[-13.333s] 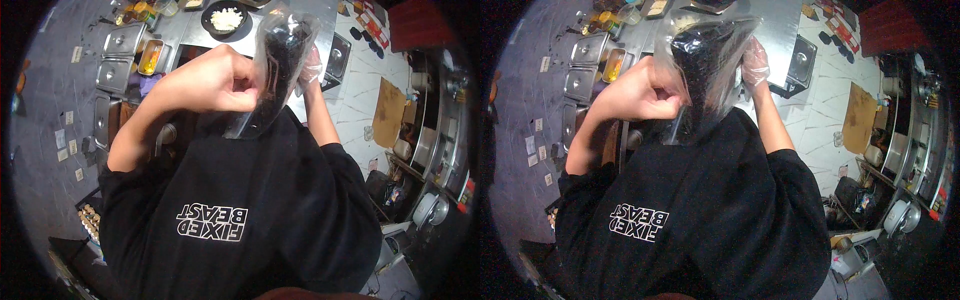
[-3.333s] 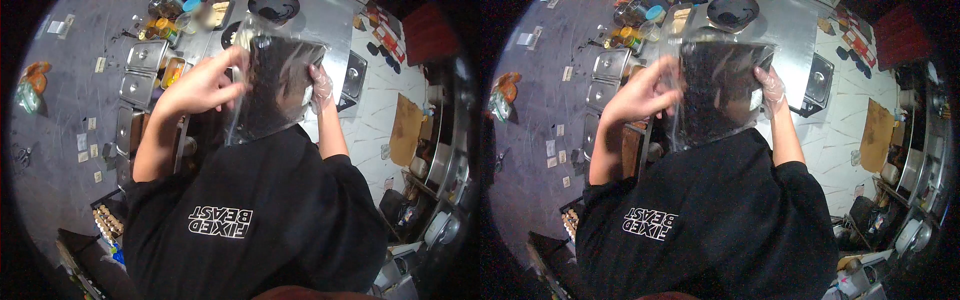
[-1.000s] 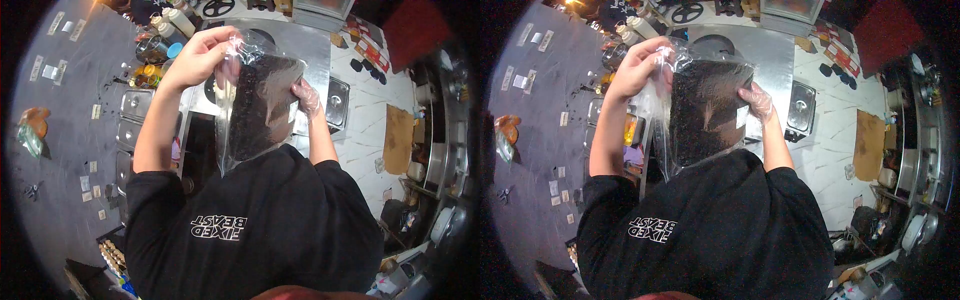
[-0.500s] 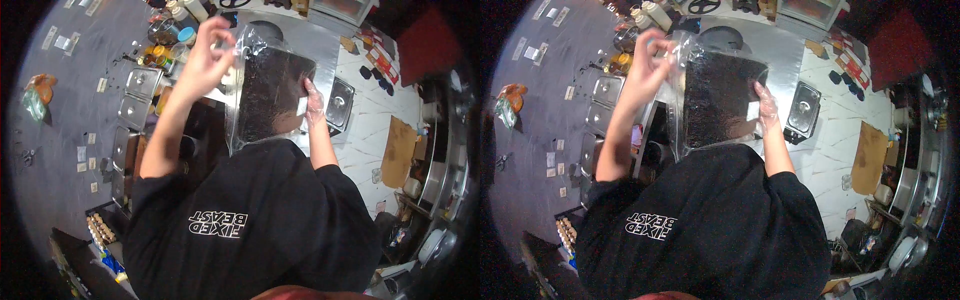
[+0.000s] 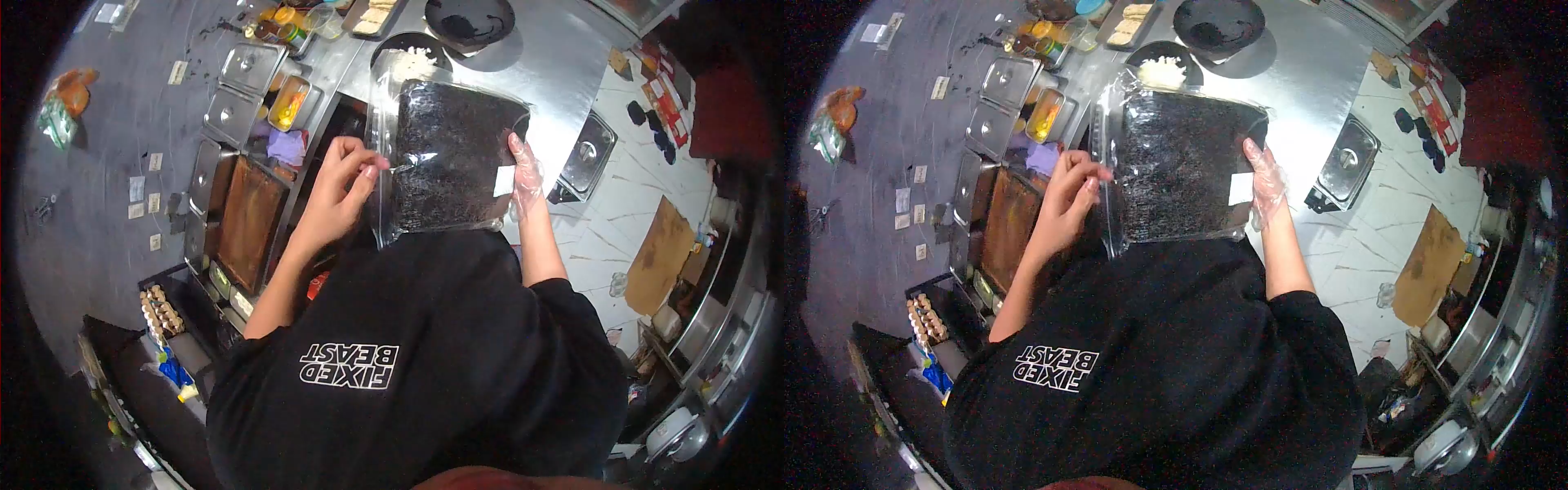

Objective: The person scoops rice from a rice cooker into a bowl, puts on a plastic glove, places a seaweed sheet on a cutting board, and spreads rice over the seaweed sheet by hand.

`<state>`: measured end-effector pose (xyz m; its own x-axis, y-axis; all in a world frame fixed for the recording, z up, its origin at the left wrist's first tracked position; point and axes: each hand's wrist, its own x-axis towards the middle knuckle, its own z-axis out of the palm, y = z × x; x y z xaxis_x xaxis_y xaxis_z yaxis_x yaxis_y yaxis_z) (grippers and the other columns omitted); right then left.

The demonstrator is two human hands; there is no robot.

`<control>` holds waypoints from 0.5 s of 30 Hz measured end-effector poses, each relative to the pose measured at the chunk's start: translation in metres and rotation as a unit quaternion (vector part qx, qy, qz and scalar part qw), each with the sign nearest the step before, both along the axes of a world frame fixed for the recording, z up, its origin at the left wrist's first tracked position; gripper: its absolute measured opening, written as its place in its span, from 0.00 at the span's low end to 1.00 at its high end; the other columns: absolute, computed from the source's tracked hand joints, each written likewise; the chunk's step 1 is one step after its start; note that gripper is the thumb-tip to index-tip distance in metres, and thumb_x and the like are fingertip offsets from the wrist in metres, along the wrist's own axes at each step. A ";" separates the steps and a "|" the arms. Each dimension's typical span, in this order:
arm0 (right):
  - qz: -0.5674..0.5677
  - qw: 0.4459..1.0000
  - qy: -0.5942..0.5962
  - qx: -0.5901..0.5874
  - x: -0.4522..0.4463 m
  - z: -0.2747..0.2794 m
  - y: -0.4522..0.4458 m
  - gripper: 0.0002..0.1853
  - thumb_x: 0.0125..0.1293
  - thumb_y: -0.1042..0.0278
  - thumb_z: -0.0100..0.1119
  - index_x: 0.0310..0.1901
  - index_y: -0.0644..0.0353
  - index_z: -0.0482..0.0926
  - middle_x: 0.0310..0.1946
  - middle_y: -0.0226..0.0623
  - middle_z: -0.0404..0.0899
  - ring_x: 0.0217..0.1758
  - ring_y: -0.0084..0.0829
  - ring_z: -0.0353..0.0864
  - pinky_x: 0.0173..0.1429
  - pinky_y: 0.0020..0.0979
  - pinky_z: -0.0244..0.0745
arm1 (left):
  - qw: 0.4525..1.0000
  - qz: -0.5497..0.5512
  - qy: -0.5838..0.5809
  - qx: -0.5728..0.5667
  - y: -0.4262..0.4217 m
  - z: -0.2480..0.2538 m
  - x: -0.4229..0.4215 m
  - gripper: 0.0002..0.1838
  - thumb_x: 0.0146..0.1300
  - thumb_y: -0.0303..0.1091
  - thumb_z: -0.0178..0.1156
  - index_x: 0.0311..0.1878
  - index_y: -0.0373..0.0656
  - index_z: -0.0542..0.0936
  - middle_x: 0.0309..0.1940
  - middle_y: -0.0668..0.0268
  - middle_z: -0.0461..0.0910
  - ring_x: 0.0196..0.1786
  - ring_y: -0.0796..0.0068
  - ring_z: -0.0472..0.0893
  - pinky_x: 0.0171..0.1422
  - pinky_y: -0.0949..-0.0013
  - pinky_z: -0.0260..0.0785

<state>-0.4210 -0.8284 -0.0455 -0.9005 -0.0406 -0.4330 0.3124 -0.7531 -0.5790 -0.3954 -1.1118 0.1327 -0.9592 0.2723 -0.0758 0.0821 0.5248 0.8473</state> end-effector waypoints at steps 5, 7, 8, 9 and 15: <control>-0.025 1.000 0.000 -0.002 0.003 -0.002 -0.006 0.27 0.64 0.58 0.64 0.60 0.62 0.70 0.50 0.37 0.78 0.52 0.34 0.79 0.57 0.37 0.76 | 0.994 -0.112 0.000 0.001 -0.007 0.005 0.031 0.17 0.63 0.28 0.54 0.56 0.42 0.74 0.54 0.61 0.63 0.51 0.72 0.68 0.55 0.70 0.65; -0.019 1.000 0.002 0.017 0.000 0.013 -0.017 0.26 0.64 0.58 0.63 0.59 0.62 0.70 0.50 0.37 0.78 0.52 0.34 0.79 0.55 0.37 0.77 | 0.997 -0.061 -0.034 0.021 -0.021 -0.003 0.028 0.23 0.60 0.21 0.54 0.60 0.42 0.71 0.55 0.61 0.62 0.51 0.73 0.68 0.53 0.71 0.67; 0.019 1.000 0.025 0.000 -0.006 0.017 -0.023 0.26 0.66 0.57 0.61 0.60 0.62 0.69 0.52 0.38 0.78 0.53 0.35 0.79 0.54 0.37 0.79 | 0.998 -0.036 -0.028 0.049 -0.027 -0.003 0.025 0.22 0.61 0.22 0.54 0.59 0.41 0.71 0.55 0.62 0.62 0.51 0.73 0.68 0.53 0.72 0.67; 0.020 1.000 0.018 0.010 -0.009 0.022 -0.031 0.26 0.66 0.57 0.60 0.60 0.62 0.69 0.52 0.38 0.77 0.53 0.35 0.79 0.54 0.37 0.78 | 0.997 -0.010 -0.021 0.078 -0.034 -0.003 0.023 0.21 0.61 0.22 0.54 0.59 0.40 0.71 0.55 0.62 0.63 0.50 0.74 0.68 0.52 0.73 0.68; 0.058 0.989 0.023 0.131 -0.025 -0.013 -0.084 0.30 0.67 0.52 0.58 0.64 0.65 0.67 0.60 0.39 0.72 0.64 0.34 0.69 0.68 0.38 0.63 | 1.000 -0.001 0.005 0.002 -0.107 -0.029 0.044 0.19 0.61 0.27 0.57 0.56 0.40 0.70 0.52 0.62 0.66 0.53 0.71 0.69 0.54 0.68 0.67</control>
<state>-0.4458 -0.9128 -0.0588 -0.9155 -0.0377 -0.4005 0.3567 -0.5362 -0.7650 -0.3513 -1.2188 0.1038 -0.9594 0.2743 -0.0662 0.0907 0.5221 0.8481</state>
